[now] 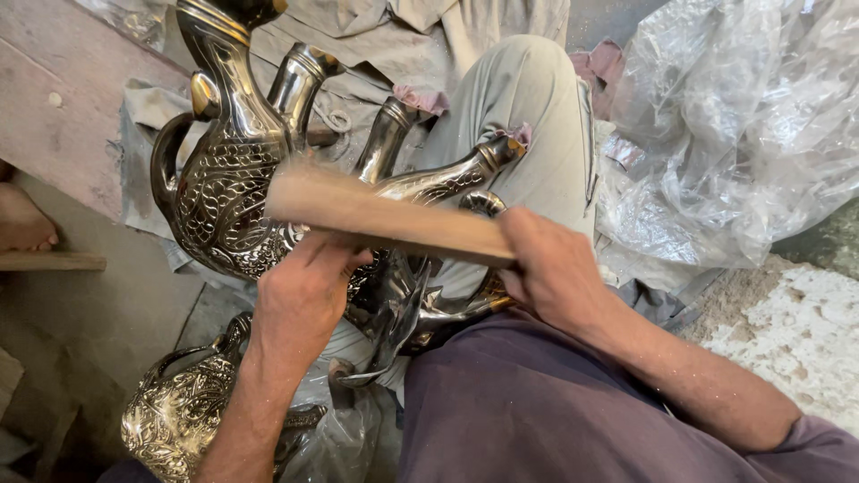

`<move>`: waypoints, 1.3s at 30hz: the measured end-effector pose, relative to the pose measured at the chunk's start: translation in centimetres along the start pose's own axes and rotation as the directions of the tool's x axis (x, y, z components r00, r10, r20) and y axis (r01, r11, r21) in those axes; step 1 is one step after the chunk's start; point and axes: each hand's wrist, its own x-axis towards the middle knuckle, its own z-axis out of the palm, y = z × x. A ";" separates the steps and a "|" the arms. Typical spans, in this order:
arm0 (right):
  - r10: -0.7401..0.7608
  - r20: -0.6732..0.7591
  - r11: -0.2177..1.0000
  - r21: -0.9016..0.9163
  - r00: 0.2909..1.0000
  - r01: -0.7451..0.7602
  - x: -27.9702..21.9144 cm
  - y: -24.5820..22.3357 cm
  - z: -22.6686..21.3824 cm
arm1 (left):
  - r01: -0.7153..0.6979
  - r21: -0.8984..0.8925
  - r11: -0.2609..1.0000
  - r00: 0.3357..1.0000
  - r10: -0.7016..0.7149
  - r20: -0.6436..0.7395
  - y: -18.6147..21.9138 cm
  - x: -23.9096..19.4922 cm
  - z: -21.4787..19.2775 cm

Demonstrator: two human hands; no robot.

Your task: The person uses a chisel and wooden mallet to engrave intricate patterns on a silver-colored metal object shaped like a peacock. They repeatedly strike the chisel to create detailed designs on the surface.

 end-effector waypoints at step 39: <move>-0.097 -0.008 0.995 -0.023 0.995 0.096 0.1 -0.6 -0.5 | -0.073 -0.031 0.997 0.979 0.065 -0.194 -1.4 -2.7 1.9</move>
